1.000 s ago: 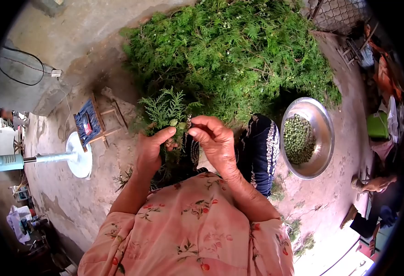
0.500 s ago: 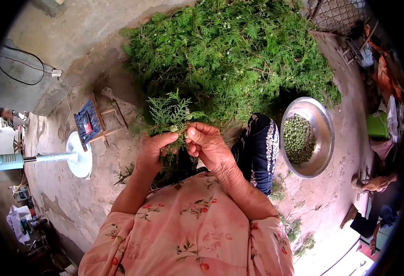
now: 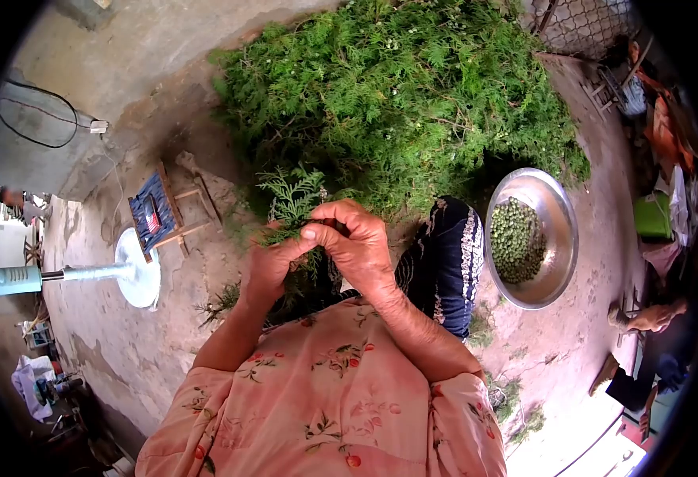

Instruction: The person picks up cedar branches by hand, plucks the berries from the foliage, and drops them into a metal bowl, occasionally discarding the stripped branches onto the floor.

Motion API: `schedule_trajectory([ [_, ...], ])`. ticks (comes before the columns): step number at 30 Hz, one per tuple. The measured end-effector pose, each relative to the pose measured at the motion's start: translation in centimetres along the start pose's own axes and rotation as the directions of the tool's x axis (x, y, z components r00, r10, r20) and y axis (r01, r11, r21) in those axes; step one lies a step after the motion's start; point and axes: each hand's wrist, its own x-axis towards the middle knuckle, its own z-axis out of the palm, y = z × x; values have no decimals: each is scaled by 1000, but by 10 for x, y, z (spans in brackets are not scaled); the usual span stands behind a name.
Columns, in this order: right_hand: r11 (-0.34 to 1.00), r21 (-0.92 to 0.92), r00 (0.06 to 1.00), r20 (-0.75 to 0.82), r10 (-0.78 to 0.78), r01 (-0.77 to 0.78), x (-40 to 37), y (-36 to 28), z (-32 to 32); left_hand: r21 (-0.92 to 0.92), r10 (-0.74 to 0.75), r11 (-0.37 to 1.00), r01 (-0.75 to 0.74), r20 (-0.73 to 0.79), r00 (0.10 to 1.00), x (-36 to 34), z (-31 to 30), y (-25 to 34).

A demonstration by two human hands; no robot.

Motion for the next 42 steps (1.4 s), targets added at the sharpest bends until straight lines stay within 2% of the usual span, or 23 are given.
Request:
schedule_trajectory([
  [2, 999, 37, 999, -25, 39, -38, 0, -1, 1, 62, 57, 996, -58, 17, 998, 1, -4, -7],
  [4, 958, 148, 970, 27, 243, -244, 2, -9, 0, 121, 112, 986, -117, 43, 993, 1, -5, -4],
  [6, 854, 412, 945, 63, 320, -317, 4, -8, -10, -124, -59, 990, 71, 97, 993, 0, -4, 8],
  [7, 828, 489, 961, 97, 259, -273, 6, -6, -17, -124, -57, 990, 69, 99, 993, -1, -2, 11],
  [8, 809, 540, 970, 77, 230, -234, 6, -6, -22, -234, -84, 967, 96, 62, 995, -1, 0, 15],
  [9, 786, 580, 972, 40, 233, -213, 7, -8, -26, -342, -115, 932, 118, 28, 993, -1, 0, 16],
  [11, 739, 656, 957, -89, 277, -153, 7, -17, -25, -376, -152, 914, 152, 29, 988, -2, -3, 17],
  [14, 672, 699, 952, 39, 304, -243, 2, 4, -41, -401, -170, 899, 173, 44, 984, 0, -10, 12],
  [16, 648, 683, 903, 40, 428, -337, -1, 20, -34, -392, -152, 906, 161, 55, 987, 0, -14, 7],
  [18, 625, 653, 881, 148, 449, -428, -2, 22, -25, -420, -166, 888, 187, 86, 982, 1, -15, 5],
  [22, 633, 683, 924, 183, 335, -365, 1, 18, -12, -394, -159, 899, 191, 113, 981, -1, -6, 17],
  [24, 685, 634, 932, 203, 302, -360, 3, 17, -16, -344, -136, 927, 150, 64, 989, -3, 1, 23],
  [26, 748, 565, 930, 110, 351, -349, 3, 16, -17, -330, -143, 931, 154, 58, 988, -2, -1, 21],
  [32, 815, 486, 937, 24, 349, -316, 0, 15, -29, -306, -173, 933, 188, 78, 982, -1, 4, 26],
  [33, 882, 378, 941, -71, 331, -282, 0, 8, -28, -296, -177, 936, 191, 73, 982, -1, 4, 25],
  [34, 881, 380, 941, -74, 331, -281, 0, 7, -30, -294, -179, 936, 194, 76, 981, -1, 5, 23],
  [35, 988, 103, 979, -158, 133, -117, -1, 6, -34, -200, -165, 964, 175, 65, 984, -1, 8, 21],
  [36, 980, -193, 980, -180, -85, 50, -1, 4, -38, -103, -149, 983, 154, 57, 987, 0, 11, 20],
  [37, 929, -344, 965, -171, -201, 133, -3, -2, -41, -45, -176, 983, 177, 32, 984, -2, 17, 21],
  [38, 929, -345, 964, -174, -202, 132, -3, 0, -49, -44, -177, 983, 179, 35, 984, -1, 18, 23],
  [40, 578, -792, 874, -125, -469, 197, -1, 3, -75, 69, -223, 974, 216, 124, 967, 2, 16, 28],
  [41, 697, -713, 881, -278, -383, 78, -4, -5, -90, 71, -223, 974, 216, 131, 966, 4, 11, 26],
  [42, 795, -605, 867, -414, -276, -36, -6, -14, -106, 275, -158, 954, 118, 130, 979, 7, 4, 22],
])
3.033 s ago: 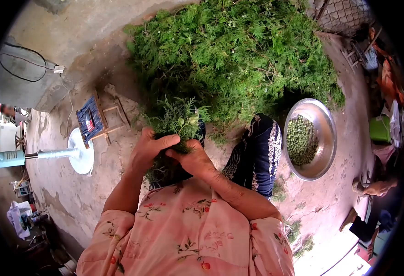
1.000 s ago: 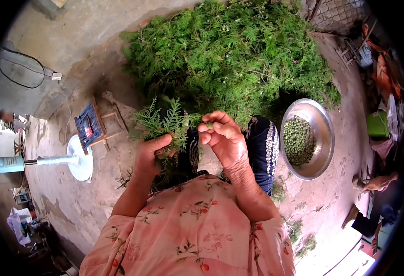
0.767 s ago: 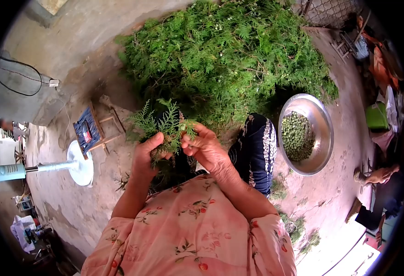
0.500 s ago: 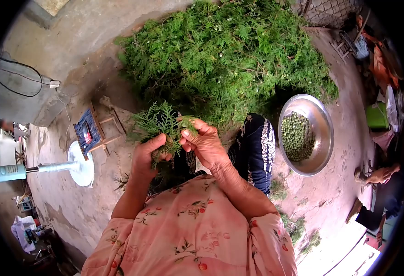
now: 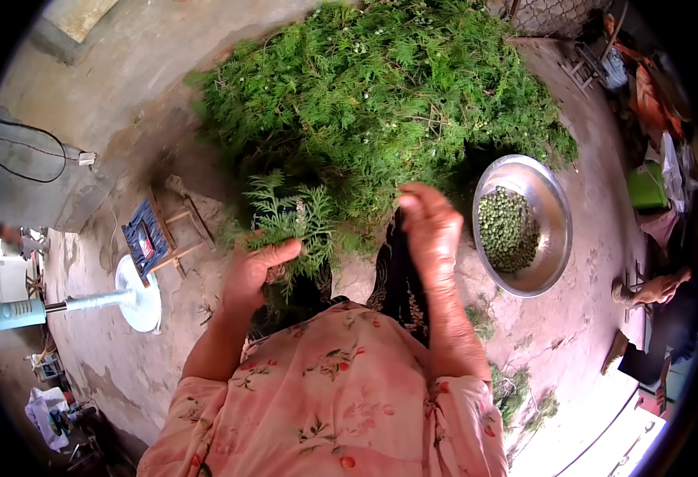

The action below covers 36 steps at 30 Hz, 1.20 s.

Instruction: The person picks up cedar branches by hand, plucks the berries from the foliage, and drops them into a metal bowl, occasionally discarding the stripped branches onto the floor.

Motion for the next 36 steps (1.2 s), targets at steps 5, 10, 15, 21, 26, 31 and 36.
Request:
schedule_trajectory([
  [5, 605, 721, 851, -41, 524, -338, 21, 75, -73, -141, -18, 990, 27, 70, 997, 10, 27, 38],
  [10, 889, 270, 810, -375, 450, -369, 9, 127, -155, -283, 147, 955, -91, 183, 972, 48, 35, 43],
  [15, 476, -795, 927, -315, 204, -375, -1, 161, -219, -488, 2, 871, 55, 115, 993, 77, 43, 36],
  [21, 927, 176, 940, -14, 340, -333, 1, 12, -87, -379, 72, 925, -12, 145, 987, 67, 71, 61],
  [26, 952, -180, 858, 415, 303, -249, -14, -43, 8, 36, 148, 984, -174, 375, 915, 72, 73, 64],
  [31, 896, 367, 960, 219, 176, -249, -23, -7, 50, 84, 335, 909, -408, 435, 836, 62, 87, 55],
  [36, 270, 688, 723, 538, 433, -674, -15, 15, 32, -70, 402, 915, -397, 217, 889, 52, 56, 45],
])
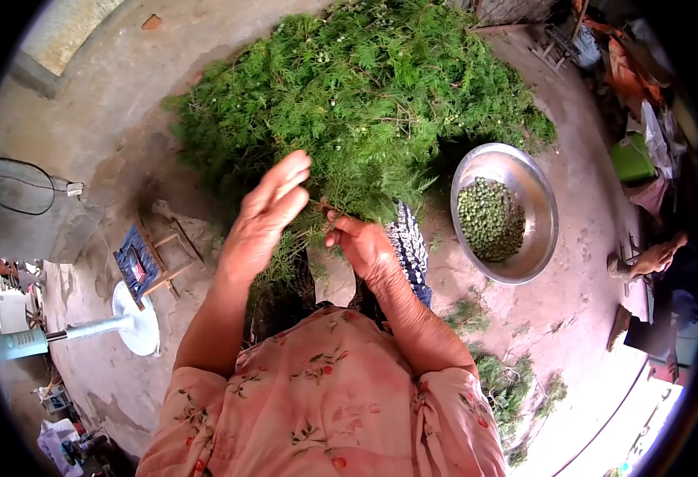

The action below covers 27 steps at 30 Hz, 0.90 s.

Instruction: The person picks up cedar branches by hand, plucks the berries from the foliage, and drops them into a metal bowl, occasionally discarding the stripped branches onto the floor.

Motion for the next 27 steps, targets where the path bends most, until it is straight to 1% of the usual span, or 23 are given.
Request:
schedule_trajectory([
  [2, 997, 74, 998, 45, 33, -36, 3, -1, -11, 119, -40, 992, 43, -31, 999, -11, -19, -2],
  [3, 997, 74, 999, 38, 31, -34, 2, -3, -12, 115, -42, 992, 44, -26, 999, -18, -30, -9],
  [4, 995, 97, 996, 85, 13, -22, 1, -5, -11, 263, -152, 954, 147, 1, 988, -24, -42, -18],
  [5, 993, 120, 991, 131, -5, -11, 1, -8, -10, 407, -263, 882, 236, 12, 965, -30, -46, -25],
  [6, 993, 119, 992, 125, -8, -7, 0, -9, -9, 327, -287, 906, 269, 7, 958, -37, -43, -23],
  [8, 994, 111, 983, 183, -21, 1, 1, -9, -6, 317, -396, 877, 362, 51, 917, -47, -43, -22],
  [9, 993, 119, 978, 206, -18, -6, 0, -8, -8, 315, -397, 878, 361, 57, 916, -50, -39, -25],
  [10, 993, 118, 979, 202, -22, -2, 1, -7, -9, 79, -377, 926, 370, 124, 918, -52, -35, -31],
  [11, 994, 114, 976, 216, -20, -5, 3, -6, -10, -161, -343, 914, 373, 183, 921, -53, -32, -34],
  [12, 994, 108, 973, 232, -15, -11, 3, -5, -10, -162, -343, 914, 373, 184, 921, -52, -31, -35],
  [13, 994, 110, 962, 269, -38, 9, 1, -7, -8, -118, -367, 913, 391, 186, 912, -53, -31, -36],
  [14, 994, 109, 962, 269, -33, 4, 1, -8, -7, -74, -391, 909, 409, 185, 902, -54, -31, -36],
  [16, 990, 142, 958, 282, -52, 11, 1, -10, -8, -81, -364, 921, 380, 159, 918, -52, -26, -33],
  [17, 979, 200, 949, 314, -30, -35, 9, -5, -21, -114, -330, 930, 350, 163, 930, -51, -26, -33],
  [18, 979, 202, 950, 311, -24, -42, 6, -12, -19, -147, -300, 935, 324, 165, 940, -51, -26, -33],
  [19, 981, 188, 966, 239, -98, 54, 0, -20, -12, -91, -316, 941, 327, 114, 942, -50, -30, -41],
  [20, 975, 165, 970, 168, -175, 147, -2, -26, -11, -93, -327, 937, 338, 110, 938, -52, -33, -45],
  [21, 957, 224, 966, 138, -218, 184, 1, -31, -20, -116, -316, 938, 326, 99, 944, -51, -34, -46],
  [22, 945, 269, 956, 173, -237, 185, 4, -35, -34, -138, -301, 940, 311, 92, 949, -50, -35, -46],
  [23, 926, 322, 953, 156, -259, 199, 7, -40, -49, -174, -386, 896, 410, 156, 909, -51, -37, -42],
  [24, 903, 372, 949, 138, -282, 214, 6, -46, -51, -175, -386, 894, 412, 163, 908, -52, -38, -43],
  [26, 854, 400, 930, 13, -367, 332, -4, -60, -56, -159, -462, 859, 486, 168, 871, -52, -36, -44],
  [27, 842, 426, 928, 16, -371, 329, -8, -66, -66, -159, -462, 858, 488, 172, 870, -52, -34, -43],
])
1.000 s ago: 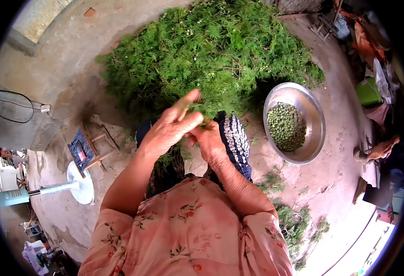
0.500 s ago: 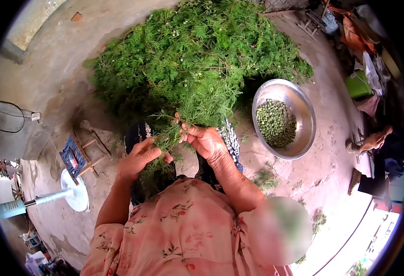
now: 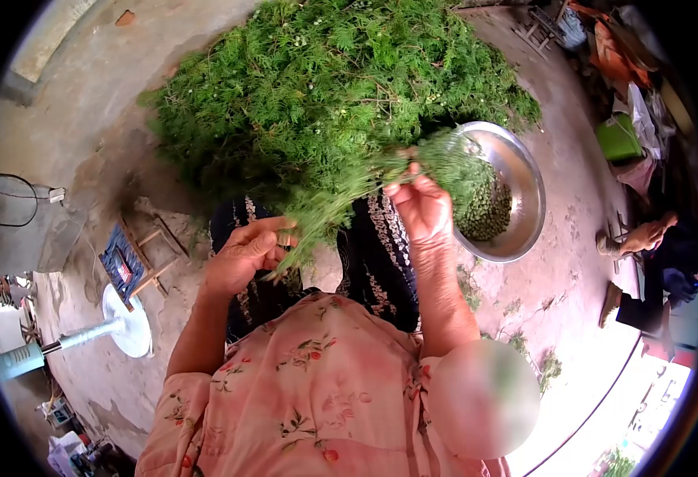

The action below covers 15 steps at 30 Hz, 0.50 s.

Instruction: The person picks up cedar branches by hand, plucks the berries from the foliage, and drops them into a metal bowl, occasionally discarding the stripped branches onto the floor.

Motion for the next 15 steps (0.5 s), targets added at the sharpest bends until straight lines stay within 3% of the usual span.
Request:
schedule_trajectory([
  [7, 955, 92, 954, -134, -269, 282, -32, -107, -82, -105, 22, 994, -14, 81, 996, 9, -1, 4],
  [9, 933, 61, 914, -229, -334, 356, -47, -127, -101, 14, 10, 1000, -11, 87, 996, 14, 1, -2],
  [14, 873, -116, 761, -446, -472, 473, -113, -191, -202, -51, 113, 992, -114, -26, 993, 19, -6, -1],
  [15, 847, -255, 688, -498, -528, 466, -134, -209, -223, -51, 119, 991, -121, -33, 992, 18, -9, 0],
])
